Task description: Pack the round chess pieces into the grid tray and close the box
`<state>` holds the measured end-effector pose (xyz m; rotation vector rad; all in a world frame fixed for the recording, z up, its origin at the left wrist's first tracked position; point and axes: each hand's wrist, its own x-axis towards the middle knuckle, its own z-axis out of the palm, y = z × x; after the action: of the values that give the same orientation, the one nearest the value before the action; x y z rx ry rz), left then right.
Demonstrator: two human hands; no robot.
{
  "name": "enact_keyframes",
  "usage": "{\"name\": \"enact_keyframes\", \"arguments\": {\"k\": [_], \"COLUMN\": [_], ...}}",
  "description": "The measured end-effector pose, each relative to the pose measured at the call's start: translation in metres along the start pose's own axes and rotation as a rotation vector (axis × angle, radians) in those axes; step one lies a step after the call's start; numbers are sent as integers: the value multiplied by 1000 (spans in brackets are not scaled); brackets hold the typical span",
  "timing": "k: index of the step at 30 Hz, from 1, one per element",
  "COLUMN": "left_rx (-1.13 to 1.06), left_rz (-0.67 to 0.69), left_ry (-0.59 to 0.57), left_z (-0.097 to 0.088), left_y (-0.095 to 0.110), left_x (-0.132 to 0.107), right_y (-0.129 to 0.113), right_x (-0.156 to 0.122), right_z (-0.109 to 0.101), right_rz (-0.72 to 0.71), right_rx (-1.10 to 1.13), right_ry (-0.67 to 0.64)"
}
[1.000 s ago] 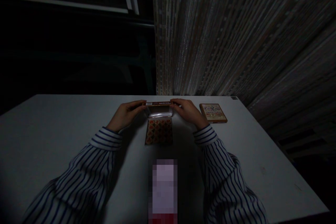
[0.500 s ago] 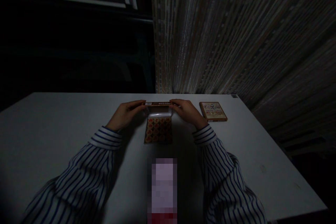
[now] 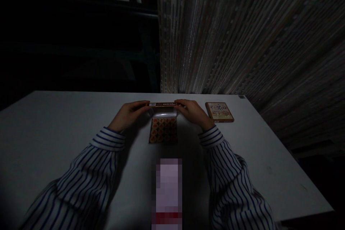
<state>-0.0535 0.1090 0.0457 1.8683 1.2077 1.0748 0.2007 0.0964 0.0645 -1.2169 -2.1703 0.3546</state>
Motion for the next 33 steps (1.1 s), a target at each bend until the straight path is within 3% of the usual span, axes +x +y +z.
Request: {"name": "enact_keyframes", "arguments": {"k": [33], "left_rx": [158], "left_rz": [48], "left_ry": [-74], "left_z": [-7], "left_y": [15], "left_x": [-30], "right_y": [-14], "right_x": [-24], "right_z": [3], "right_rz": [-30], "right_rx": [-32], "right_ry": [-9]}}
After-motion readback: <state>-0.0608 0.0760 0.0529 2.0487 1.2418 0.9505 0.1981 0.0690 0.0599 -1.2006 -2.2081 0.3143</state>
